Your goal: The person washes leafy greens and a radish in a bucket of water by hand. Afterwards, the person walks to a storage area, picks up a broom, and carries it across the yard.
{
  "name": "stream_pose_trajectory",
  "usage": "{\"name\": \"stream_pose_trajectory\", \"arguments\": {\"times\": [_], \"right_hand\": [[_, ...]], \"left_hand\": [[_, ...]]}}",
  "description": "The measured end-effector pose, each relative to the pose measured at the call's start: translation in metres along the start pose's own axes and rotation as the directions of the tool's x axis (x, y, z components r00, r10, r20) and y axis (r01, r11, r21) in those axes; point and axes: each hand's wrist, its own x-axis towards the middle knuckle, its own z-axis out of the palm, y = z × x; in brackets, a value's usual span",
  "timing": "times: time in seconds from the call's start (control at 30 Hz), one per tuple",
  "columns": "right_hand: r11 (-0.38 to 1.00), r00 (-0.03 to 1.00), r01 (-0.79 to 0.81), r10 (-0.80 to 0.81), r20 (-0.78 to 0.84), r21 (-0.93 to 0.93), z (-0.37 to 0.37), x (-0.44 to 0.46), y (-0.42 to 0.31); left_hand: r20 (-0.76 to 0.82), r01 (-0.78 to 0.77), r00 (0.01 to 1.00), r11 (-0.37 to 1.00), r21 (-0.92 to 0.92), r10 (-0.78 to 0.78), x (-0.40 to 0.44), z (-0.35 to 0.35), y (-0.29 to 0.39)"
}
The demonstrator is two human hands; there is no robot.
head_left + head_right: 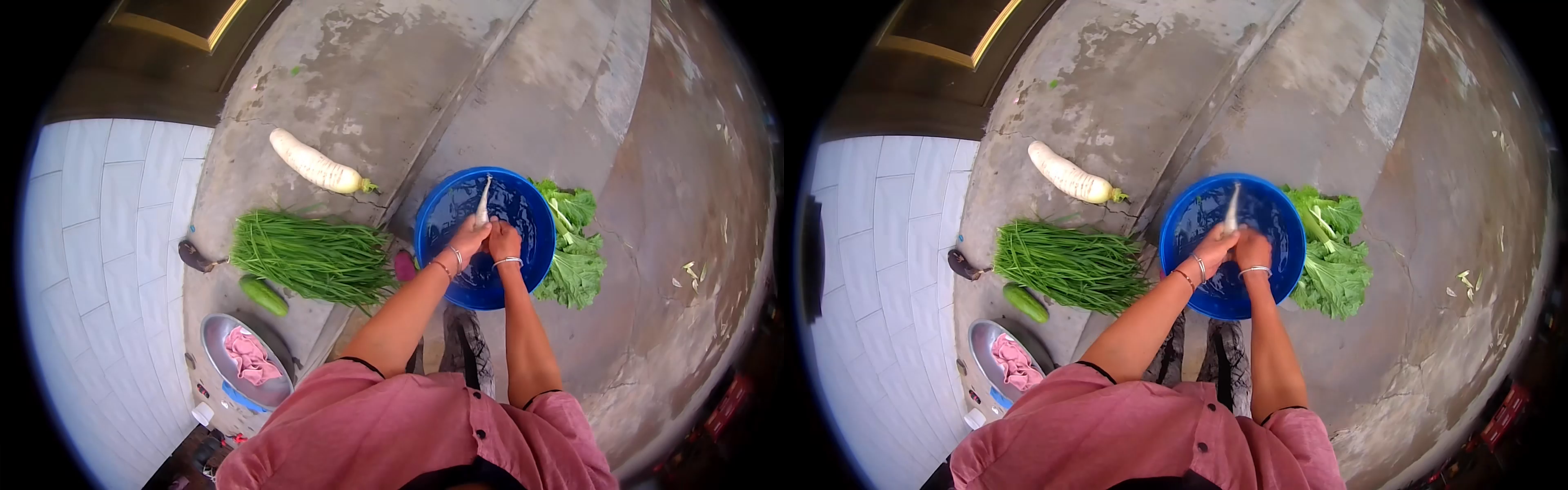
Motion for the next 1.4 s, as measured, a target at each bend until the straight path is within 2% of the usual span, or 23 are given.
{"name": "stream_pose_trajectory", "arguments": {"times": [0.03, 0.1, 0.17, 0.23, 0.3, 0.37, 0.4, 0.47, 0.5, 0.57, 0.67, 0.73, 0.8, 0.9, 0.97, 1.03, 1.07, 1.1, 1.17, 1.23, 1.3, 1.37, 1.4], "right_hand": [[0.957, 0.965, 0.19, -0.223, -0.138, -0.219, 0.001, 0.002, 0.004], [0.953, 0.968, 0.182, -0.217, -0.127, -0.241, -0.012, -0.014, -0.014], [0.94, 0.979, 0.139, -0.178, -0.098, -0.312, -0.021, -0.026, -0.029], [0.957, 0.974, 0.183, -0.208, -0.093, -0.224, -0.019, -0.024, -0.026], [0.903, 0.885, 0.429, -0.425, -0.192, -0.02, -0.007, -0.013, -0.009], [0.886, 0.922, 0.384, -0.354, -0.156, 0.261, 0.003, -0.001, 0.007], [0.881, 0.918, 0.395, -0.367, -0.151, 0.259, -0.001, 0.0, 0.01], [0.838, 0.97, 0.204, -0.244, 0.012, 0.507, -0.008, 0.002, 0.009], [0.751, 0.988, 0.036, -0.124, 0.087, 0.66, -0.012, 0.002, 0.008], [0.742, 0.98, 0.051, -0.167, 0.111, 0.669, -0.027, -0.007, -0.002], [0.655, 0.95, 0.074, -0.275, 0.146, 0.752, -0.055, -0.03, -0.02], [0.628, 0.935, 0.1, -0.324, 0.142, 0.772, -0.06, -0.044, -0.03], [0.678, 0.899, 0.275, -0.433, 0.067, 0.682, -0.063, -0.054, -0.037], [0.68, 0.907, 0.304, -0.42, 0.014, 0.667, -0.067, -0.069, -0.052], [0.72, 0.885, 0.379, -0.465, -0.001, 0.582, -0.063, -0.069, -0.042], [0.821, 0.822, 0.563, -0.568, 0.04, 0.098, -0.059, -0.062, -0.015], [0.77, 0.772, 0.636, -0.635, 0.038, -0.048, -0.059, -0.064, -0.007], [0.759, 0.76, 0.649, -0.646, 0.069, -0.043, -0.059, -0.066, 0.002], [0.568, 0.626, 0.763, -0.768, 0.136, -0.308, -0.061, -0.068, 0.017], [0.562, 0.635, 0.755, -0.755, 0.162, -0.339, -0.059, -0.074, 0.023], [0.562, 0.656, 0.732, -0.734, 0.177, -0.385, -0.055, -0.084, 0.024], [0.478, 0.637, 0.716, -0.745, 0.196, -0.509, -0.049, -0.089, 0.026], [0.4, 0.493, 0.768, -0.868, 0.063, -0.5, -0.037, -0.072, 0.064]], "left_hand": [[-0.015, -0.016, 1.0, 0.999, -0.038, 0.016, 0.001, 0.0, -0.004], [-0.072, -0.038, 0.997, 0.999, -0.036, 0.036, 0.008, 0.001, -0.011], [-0.188, -0.137, 0.96, 0.933, 0.332, 0.208, 0.047, -0.021, -0.053], [-0.167, -0.111, 0.954, 0.812, 0.573, 0.249, 0.014, -0.004, -0.015], [-0.122, -0.141, 0.946, 0.717, 0.682, 0.302, -0.008, 0.007, 0.001], [-0.121, -0.147, 0.927, 0.644, 0.75, 0.354, -0.013, 0.008, -0.002], [-0.111, -0.162, 0.921, 0.624, 0.764, 0.374, -0.017, 0.008, -0.001], [-0.082, -0.199, 0.912, 0.61, 0.767, 0.401, -0.031, 0.015, 0.008], [-0.046, -0.231, 0.909, 0.592, 0.772, 0.415, -0.039, 0.017, 0.013], [-0.056, -0.243, 0.901, 0.608, 0.756, 0.429, -0.044, 0.019, 0.015], [0.116, -0.442, 0.614, 0.218, 0.87, 0.78, -0.061, 0.03, 0.031], [0.153, -0.426, 0.626, 0.171, 0.888, 0.765, -0.081, 0.036, 0.056], [0.206, -0.43, 0.621, 0.109, 0.896, 0.756, -0.087, 0.034, 0.065], [0.192, -0.489, 0.571, 0.143, 0.86, 0.798, -0.096, 0.024, 0.092], [0.053, -0.547, 0.424, 0.209, 0.81, 0.904, -0.095, 0.005, 0.116], [-0.132, -0.49, 0.446, 0.365, 0.791, 0.885, -0.093, -0.024, 0.149], [-0.269, -0.498, 0.485, 0.516, 0.697, 0.832, -0.075, -0.046, 0.152], [-0.359, -0.419, 0.462, 0.557, 0.717, 0.811, -0.066, -0.066, 0.162], [-0.454, -0.336, 0.424, 0.601, 0.725, 0.784, -0.054, -0.106, 0.178], [-0.564, -0.001, 0.452, 0.633, 0.774, 0.691, -0.038, -0.135, 0.188], [-0.569, 0.067, 0.508, 0.629, 0.774, 0.647, -0.035, -0.151, 0.199], [-0.571, 0.131, 0.562, 0.618, 0.776, 0.598, -0.029, -0.162, 0.206], [-0.569, 0.171, 0.556, 0.587, 0.791, 0.606, -0.023, -0.168, 0.205]]}}
